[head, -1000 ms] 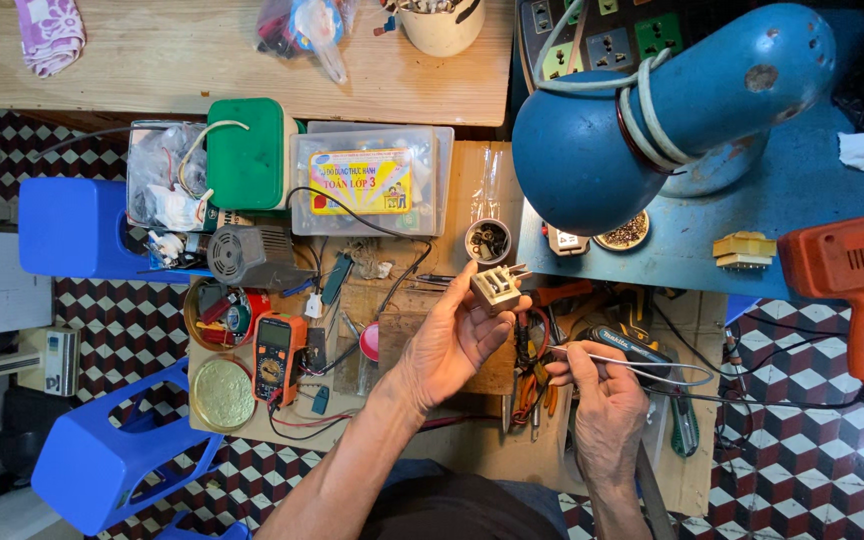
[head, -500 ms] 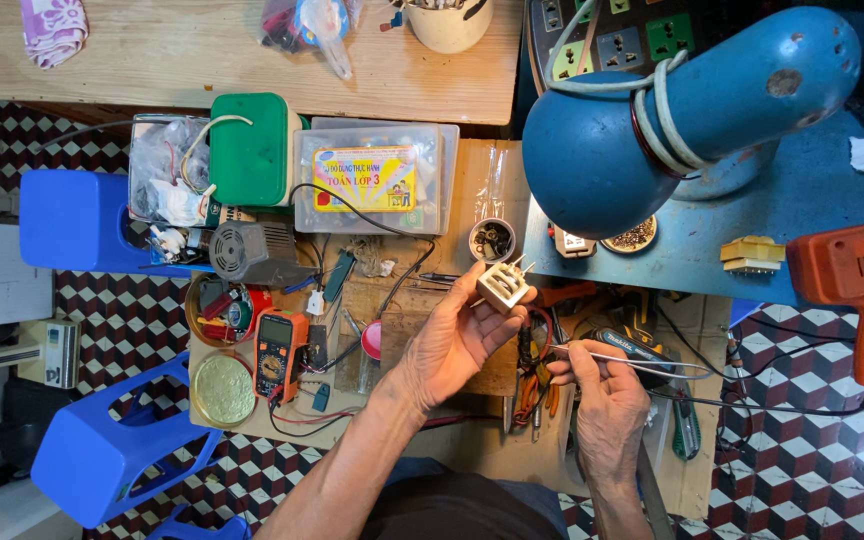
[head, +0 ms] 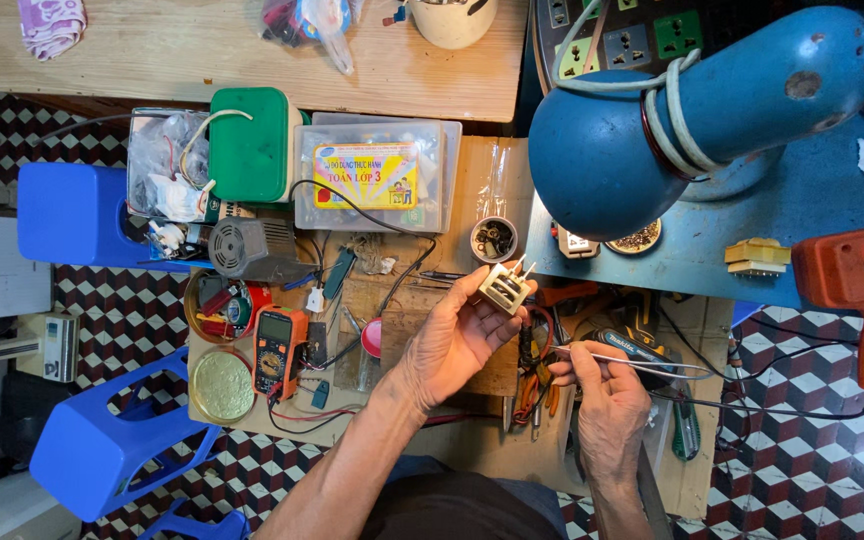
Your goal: The person uses a heat gun to warm a white electrical plug, then inserts and adjusts wires into its terminals. They test the connections with a multimeter and use pliers to trim or secure the wires.
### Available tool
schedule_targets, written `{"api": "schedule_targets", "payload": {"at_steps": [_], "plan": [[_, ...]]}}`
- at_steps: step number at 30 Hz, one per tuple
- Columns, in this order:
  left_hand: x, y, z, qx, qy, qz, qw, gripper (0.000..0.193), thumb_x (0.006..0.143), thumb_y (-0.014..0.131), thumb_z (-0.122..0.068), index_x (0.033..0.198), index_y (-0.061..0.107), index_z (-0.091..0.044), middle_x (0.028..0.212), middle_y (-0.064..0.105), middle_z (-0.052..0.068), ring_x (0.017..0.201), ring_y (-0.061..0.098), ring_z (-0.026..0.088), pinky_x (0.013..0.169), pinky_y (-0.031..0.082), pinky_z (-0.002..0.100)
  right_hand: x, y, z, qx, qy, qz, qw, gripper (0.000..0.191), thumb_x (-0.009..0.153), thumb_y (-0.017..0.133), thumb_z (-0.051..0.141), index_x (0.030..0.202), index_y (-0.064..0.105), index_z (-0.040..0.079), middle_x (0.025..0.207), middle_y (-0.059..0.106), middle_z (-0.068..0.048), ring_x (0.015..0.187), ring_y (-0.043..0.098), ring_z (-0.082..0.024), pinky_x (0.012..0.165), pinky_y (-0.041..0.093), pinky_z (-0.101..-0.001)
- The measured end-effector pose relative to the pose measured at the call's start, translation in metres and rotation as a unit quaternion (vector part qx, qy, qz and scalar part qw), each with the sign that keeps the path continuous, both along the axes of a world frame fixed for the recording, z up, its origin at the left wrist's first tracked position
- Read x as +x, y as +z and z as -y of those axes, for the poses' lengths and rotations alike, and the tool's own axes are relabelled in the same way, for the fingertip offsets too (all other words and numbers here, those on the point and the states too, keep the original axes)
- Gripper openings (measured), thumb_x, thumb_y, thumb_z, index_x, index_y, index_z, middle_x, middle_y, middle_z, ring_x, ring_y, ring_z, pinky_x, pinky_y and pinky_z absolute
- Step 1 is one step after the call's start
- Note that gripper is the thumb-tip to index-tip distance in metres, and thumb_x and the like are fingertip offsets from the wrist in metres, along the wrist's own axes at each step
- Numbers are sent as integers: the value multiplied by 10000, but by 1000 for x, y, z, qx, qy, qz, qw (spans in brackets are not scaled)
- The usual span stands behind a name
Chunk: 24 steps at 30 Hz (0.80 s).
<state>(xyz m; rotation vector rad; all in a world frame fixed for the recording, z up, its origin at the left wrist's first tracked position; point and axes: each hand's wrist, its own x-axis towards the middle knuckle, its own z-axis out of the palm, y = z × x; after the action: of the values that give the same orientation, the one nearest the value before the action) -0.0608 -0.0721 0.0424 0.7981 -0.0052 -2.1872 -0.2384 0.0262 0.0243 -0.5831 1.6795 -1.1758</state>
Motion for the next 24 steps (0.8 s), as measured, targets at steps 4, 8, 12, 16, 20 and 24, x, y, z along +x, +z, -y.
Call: {"api": "schedule_targets", "payload": {"at_steps": [4, 8, 12, 16, 20, 24], "plan": [[0, 3, 1, 13, 0, 15, 1000, 499, 1026, 622, -326, 1431, 584, -37, 1264, 691, 175, 1008, 699, 183, 925, 585, 306, -1, -4, -1, 2, 1, 6, 1000, 199, 1014, 604, 127, 1092, 684, -38, 930, 757, -148, 821, 734, -151, 736, 601, -259], [-1, -3, 3, 14, 18, 13, 1000, 484, 1014, 639, -314, 1399, 593, -23, 1264, 700, 176, 1003, 690, 190, 920, 581, 311, -1, -9, -2, 14, 4, 0, 1000, 201, 1014, 599, 130, 1089, 684, -35, 936, 761, -143, 827, 738, -148, 735, 604, -258], [-2, -16, 9, 34, 62, 17, 997, 406, 995, 663, -274, 1291, 602, -4, 1232, 699, 158, 1050, 693, 238, 939, 585, 341, -1, -14, -1, 16, -4, 13, 1000, 200, 1014, 608, 125, 1096, 681, -42, 926, 755, -149, 821, 730, -155, 733, 592, -255], [-1, -25, 17, 27, 79, 35, 996, 387, 988, 668, -258, 1274, 606, -5, 1215, 687, 149, 1092, 689, 268, 955, 574, 357, -2, -18, 0, 15, -15, 22, 1000, 203, 1008, 617, 121, 1095, 684, -49, 928, 755, -143, 815, 723, -151, 726, 579, -249], [0, -29, 21, 16, 82, 31, 996, 399, 998, 648, -257, 1305, 591, -9, 1235, 682, 139, 1117, 682, 261, 989, 559, 355, -4, -21, 1, 24, -19, 25, 999, 201, 1009, 621, 119, 1097, 686, -50, 918, 749, -144, 809, 716, -148, 727, 570, -251], [-1, -28, 22, 5, 72, 35, 997, 420, 1008, 620, -271, 1333, 579, -8, 1255, 684, 141, 1135, 675, 250, 1007, 549, 351, -3, -23, 2, 39, -18, 25, 999, 201, 1010, 621, 126, 1094, 686, -45, 914, 750, -143, 806, 716, -147, 731, 570, -256]]}}
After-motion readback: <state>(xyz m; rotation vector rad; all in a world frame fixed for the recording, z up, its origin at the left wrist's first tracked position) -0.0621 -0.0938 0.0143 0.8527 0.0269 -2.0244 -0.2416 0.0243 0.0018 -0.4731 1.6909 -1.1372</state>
